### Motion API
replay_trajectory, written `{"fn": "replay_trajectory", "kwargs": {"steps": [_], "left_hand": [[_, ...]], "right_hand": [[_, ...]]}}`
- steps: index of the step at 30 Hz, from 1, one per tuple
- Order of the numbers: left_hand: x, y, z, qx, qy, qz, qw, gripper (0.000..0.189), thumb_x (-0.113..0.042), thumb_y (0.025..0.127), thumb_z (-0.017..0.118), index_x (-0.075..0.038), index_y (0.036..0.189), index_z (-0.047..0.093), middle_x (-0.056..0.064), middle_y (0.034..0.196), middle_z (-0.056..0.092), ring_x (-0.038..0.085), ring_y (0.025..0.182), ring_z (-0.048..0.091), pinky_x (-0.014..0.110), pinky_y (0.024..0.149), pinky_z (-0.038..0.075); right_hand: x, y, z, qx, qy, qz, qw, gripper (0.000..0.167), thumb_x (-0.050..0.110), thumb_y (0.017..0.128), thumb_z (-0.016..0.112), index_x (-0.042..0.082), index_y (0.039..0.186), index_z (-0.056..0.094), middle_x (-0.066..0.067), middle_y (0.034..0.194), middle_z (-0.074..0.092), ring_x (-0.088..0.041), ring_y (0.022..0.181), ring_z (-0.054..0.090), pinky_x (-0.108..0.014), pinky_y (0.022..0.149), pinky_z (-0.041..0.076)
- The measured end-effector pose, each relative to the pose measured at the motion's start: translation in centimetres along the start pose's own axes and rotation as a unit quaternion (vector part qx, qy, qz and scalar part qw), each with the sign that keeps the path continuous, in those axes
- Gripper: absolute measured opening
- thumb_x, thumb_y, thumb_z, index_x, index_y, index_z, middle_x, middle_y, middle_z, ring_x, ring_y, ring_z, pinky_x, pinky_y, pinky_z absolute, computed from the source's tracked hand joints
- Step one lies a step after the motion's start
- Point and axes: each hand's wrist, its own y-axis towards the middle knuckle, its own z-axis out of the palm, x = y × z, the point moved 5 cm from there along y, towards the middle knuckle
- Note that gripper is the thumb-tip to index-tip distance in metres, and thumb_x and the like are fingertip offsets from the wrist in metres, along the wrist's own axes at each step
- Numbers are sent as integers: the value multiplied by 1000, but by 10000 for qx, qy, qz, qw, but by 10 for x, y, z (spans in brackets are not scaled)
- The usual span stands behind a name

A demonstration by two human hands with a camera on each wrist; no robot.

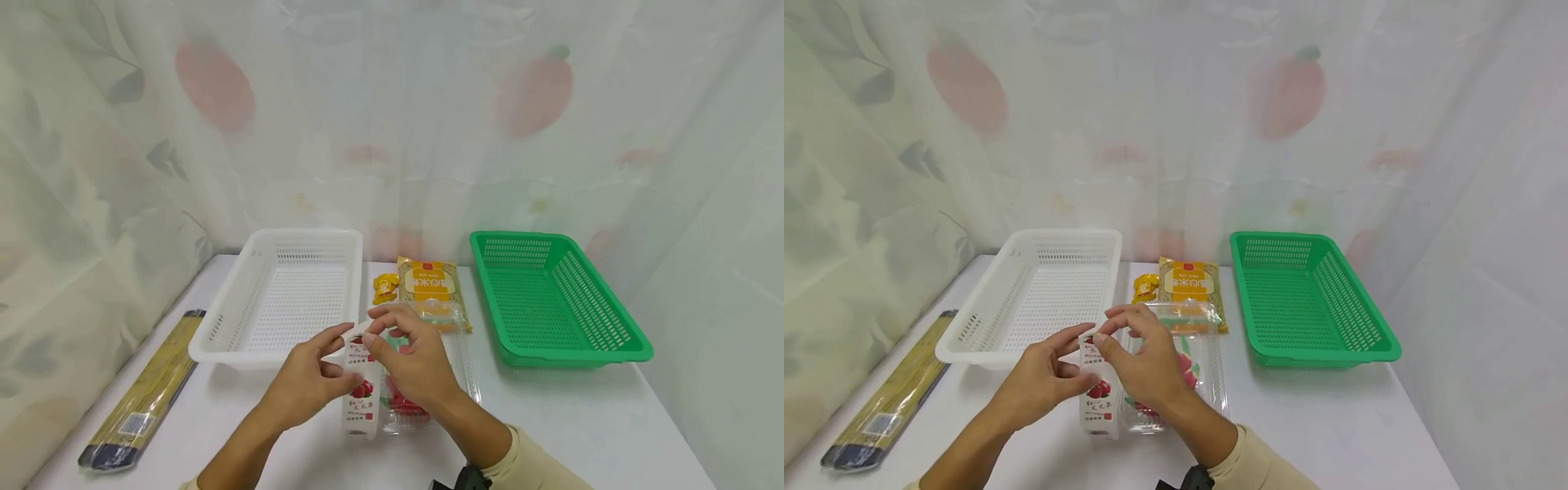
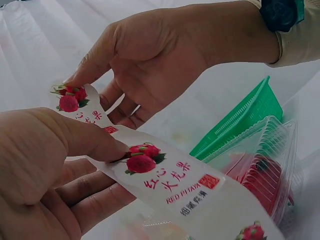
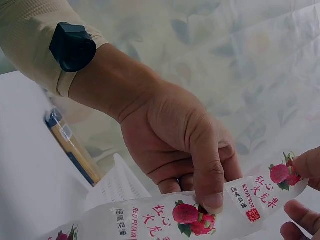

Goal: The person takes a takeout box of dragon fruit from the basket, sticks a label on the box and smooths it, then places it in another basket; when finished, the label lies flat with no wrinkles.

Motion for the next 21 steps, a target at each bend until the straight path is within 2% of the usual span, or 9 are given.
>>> {"fn": "replay_trajectory", "kwargs": {"steps": [5, 10, 12, 18, 21], "left_hand": [[3, 1, -1, 26, -167, 31, 9999, 78, 0, 79, 74, -2, 146, 35, 25, 141, 44, 24, 78, 70, 30, 70, 53], [7, 3, -4, -207, -79, 30, 9997, 77, 0, 79, 74, -6, 146, 36, 18, 136, 51, 23, 79, 70, 32, 72, 54], [8, 4, -5, -330, -119, -35, 9994, 78, 1, 78, 74, -8, 146, 37, 18, 136, 51, 24, 79, 70, 33, 73, 54], [11, 2, -8, -678, -151, -274, 9972, 81, -2, 75, 79, -9, 146, 39, 29, 142, 39, 23, 76, 70, 39, 80, 53], [12, 0, -12, -882, -147, -366, 9953, 82, -4, 76, 79, -13, 147, 39, 25, 145, 38, 23, 79, 70, 41, 83, 52]], "right_hand": [[2, 1, -1, -15, 133, -175, 9998, 5, 16, 90, 69, 12, 89, 67, 5, 115, 61, -14, 111, 52, -42, 87, 40], [4, 1, -1, -41, 299, -235, 9993, 3, 13, 90, 69, 12, 89, 67, 4, 115, 60, -14, 113, 51, -42, 88, 38], [5, 1, -1, -32, 345, -271, 9990, 3, 10, 90, 69, 12, 89, 67, 3, 115, 60, -15, 113, 51, -42, 89, 38], [7, 1, -2, -33, 522, -490, 9974, 0, 7, 91, 66, 7, 91, 66, -1, 114, 60, -23, 114, 51, -42, 89, 38], [8, 1, -3, -42, 610, -540, 9967, 0, 6, 91, 65, 6, 92, 65, -1, 114, 59, -25, 114, 51, -41, 88, 38]]}}
